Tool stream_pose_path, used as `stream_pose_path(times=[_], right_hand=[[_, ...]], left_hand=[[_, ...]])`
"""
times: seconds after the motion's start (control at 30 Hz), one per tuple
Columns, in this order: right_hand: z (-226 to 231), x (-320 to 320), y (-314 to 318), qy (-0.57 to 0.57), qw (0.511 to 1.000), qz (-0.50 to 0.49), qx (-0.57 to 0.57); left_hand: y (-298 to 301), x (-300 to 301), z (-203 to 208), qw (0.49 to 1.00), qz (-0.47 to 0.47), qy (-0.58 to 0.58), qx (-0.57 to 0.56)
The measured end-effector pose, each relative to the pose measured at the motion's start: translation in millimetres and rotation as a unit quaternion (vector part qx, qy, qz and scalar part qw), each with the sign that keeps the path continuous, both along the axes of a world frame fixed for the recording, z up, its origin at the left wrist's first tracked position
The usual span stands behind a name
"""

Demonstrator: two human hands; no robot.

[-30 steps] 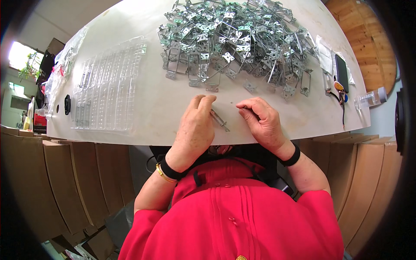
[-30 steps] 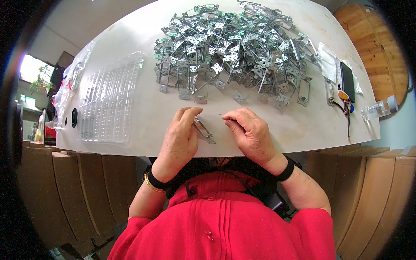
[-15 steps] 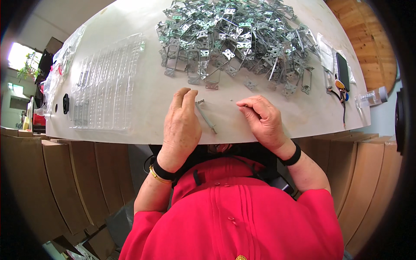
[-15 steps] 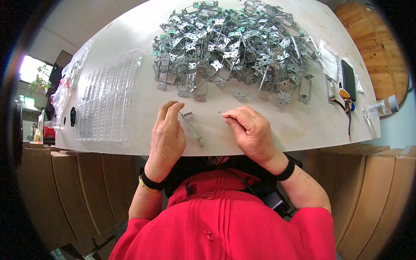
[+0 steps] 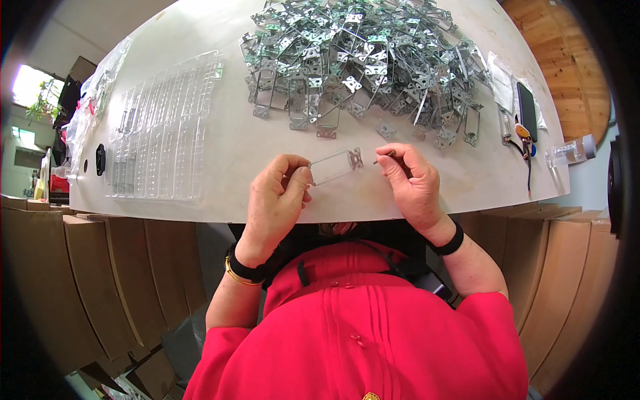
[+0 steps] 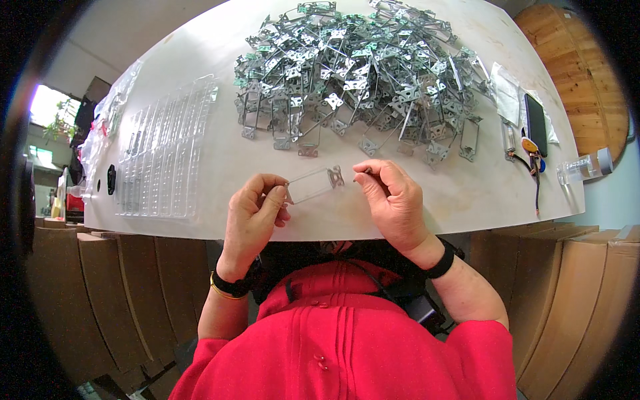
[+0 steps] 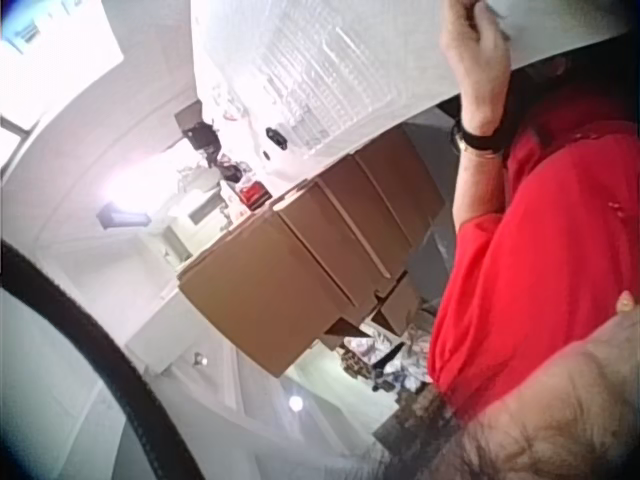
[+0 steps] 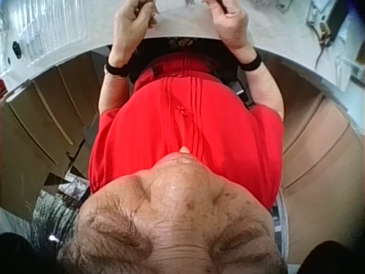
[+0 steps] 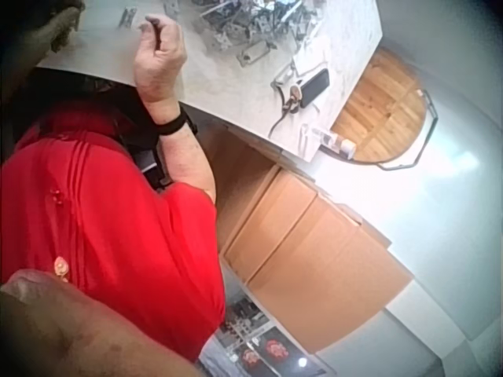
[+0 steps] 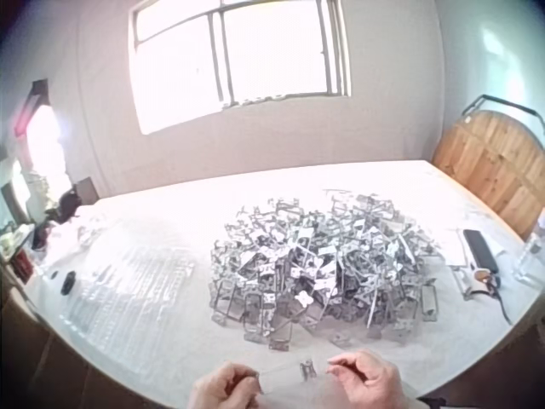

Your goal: The person is seen picking up a metal plate and a small metal bracket and assembling them together by hand.

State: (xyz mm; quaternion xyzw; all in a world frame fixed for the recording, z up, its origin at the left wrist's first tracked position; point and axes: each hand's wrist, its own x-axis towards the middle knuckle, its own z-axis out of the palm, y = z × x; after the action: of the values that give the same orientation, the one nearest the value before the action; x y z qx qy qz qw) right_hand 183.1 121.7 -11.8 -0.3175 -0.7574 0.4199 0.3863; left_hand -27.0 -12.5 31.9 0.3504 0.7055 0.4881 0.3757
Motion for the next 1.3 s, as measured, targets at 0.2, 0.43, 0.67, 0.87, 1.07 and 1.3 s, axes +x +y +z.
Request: stream_pose_path(times=[0.2,0.43,0.67,0.87,1.07,1.3], right_hand=[[1.4,-1.9,-0.6,0.047,0.997,-0.003,-0.062],[3.4,-0.4,-0.1,-0.001,1.000,0.006,-0.010],[7.5,5.4,-1.3,-0.026,0.999,0.018,-0.009],[8.8,12.3,-2.6,-0.043,0.999,0.027,0.015],[9.1,10.3,-2.7,-0.031,0.999,0.019,-0.009],[10.2,6.9,-1.6,-0.046,0.999,0.023,0.002]], left_hand=[[0.6,7.8,-2.8,0.998,0.021,-0.056,-0.037],[-1.1,13.0,-8.1,0.999,0.020,-0.049,-0.012],[-2.1,13.6,-17.4,1.000,0.006,-0.024,0.002],[0.3,15.5,-27.3,0.999,0.021,-0.003,0.039],[3.9,16.9,-31.8,0.998,0.027,-0.005,0.054],[2.9,17.0,-37.2,0.997,0.032,0.008,0.070]])
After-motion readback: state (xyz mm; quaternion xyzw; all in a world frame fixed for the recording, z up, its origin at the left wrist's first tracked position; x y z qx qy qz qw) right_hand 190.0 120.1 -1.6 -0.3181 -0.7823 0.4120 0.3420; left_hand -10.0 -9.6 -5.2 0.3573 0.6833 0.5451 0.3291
